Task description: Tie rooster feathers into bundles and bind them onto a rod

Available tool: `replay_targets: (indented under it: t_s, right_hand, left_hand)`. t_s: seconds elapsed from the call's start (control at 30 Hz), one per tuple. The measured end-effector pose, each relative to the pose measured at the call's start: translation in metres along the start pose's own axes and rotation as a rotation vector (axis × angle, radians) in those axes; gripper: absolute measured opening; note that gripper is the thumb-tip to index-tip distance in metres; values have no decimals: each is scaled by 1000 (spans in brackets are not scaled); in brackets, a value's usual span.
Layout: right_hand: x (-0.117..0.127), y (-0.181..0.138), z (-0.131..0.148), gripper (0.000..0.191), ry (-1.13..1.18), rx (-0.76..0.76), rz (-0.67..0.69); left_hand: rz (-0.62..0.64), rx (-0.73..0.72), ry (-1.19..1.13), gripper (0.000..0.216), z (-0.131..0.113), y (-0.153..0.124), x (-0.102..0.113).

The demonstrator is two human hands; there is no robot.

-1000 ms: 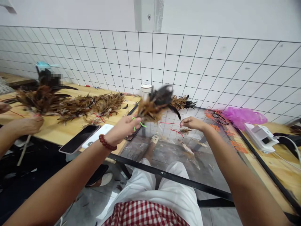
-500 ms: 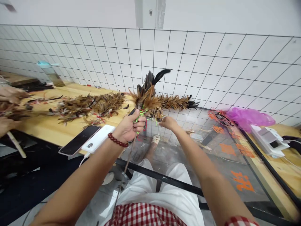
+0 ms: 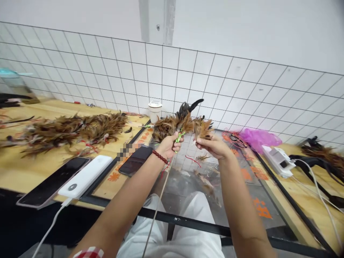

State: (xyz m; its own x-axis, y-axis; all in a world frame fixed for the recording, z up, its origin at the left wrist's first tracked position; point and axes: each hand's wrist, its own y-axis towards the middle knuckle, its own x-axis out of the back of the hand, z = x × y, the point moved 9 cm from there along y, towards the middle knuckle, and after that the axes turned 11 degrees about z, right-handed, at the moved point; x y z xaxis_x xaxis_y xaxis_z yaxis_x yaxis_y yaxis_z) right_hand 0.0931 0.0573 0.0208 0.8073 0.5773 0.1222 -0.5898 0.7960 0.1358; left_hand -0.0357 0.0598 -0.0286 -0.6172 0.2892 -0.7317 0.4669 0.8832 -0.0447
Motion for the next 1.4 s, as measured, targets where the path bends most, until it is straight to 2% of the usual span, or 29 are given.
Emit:
replay_targets:
  t_s: [0.1,0.2,0.37,0.5,0.67,0.8,0.93,1.07,1.17,1.23,1.3,1.37,1.4]
  right_hand:
    - [-4,8,11,30,47,117,-85]
    - [3,19,6,29,-4,144,-223]
    - [19,20,1,29,-7,202,-431]
    - [20,16,-1,26,159,275,-523]
    - [15,22,-21,31,488,270,-519]
    - [10,28,-35,35,633,243,-501]
    - [9,30,-34,34,654,235,-468]
    - [8,31,-26,29,584,187,-381]
    - [14,25,-18,26,566,244,-444]
    - [5,24,-10,30,603,306,-372]
    - [-25,29,0,41,655,299,-88]
    - [-63,28,6,50,650,204,244]
    - [-78,25,6,52,612,150,349]
  left_hand:
    - [-2,59,96,20,11,16,-12]
    - [17,71,136,19,15,25,-25]
    - [23,12,217,17,11,32,-31]
    - [40,-65,222,19,3,35,-35]
    - [42,-96,243,22,-1,32,-42]
    - [16,-154,348,28,-3,28,-46]
    - [37,-189,430,35,-3,26,-52]
    - [39,-202,380,39,-10,20,-53]
    - [123,-146,324,35,-14,9,-61]
    - [179,-103,278,31,-18,-1,-66]
    - [197,-71,250,29,-26,-12,-68]
    - [194,-28,270,30,-36,-24,-68]
    - [192,-7,298,32,-42,-30,-68]
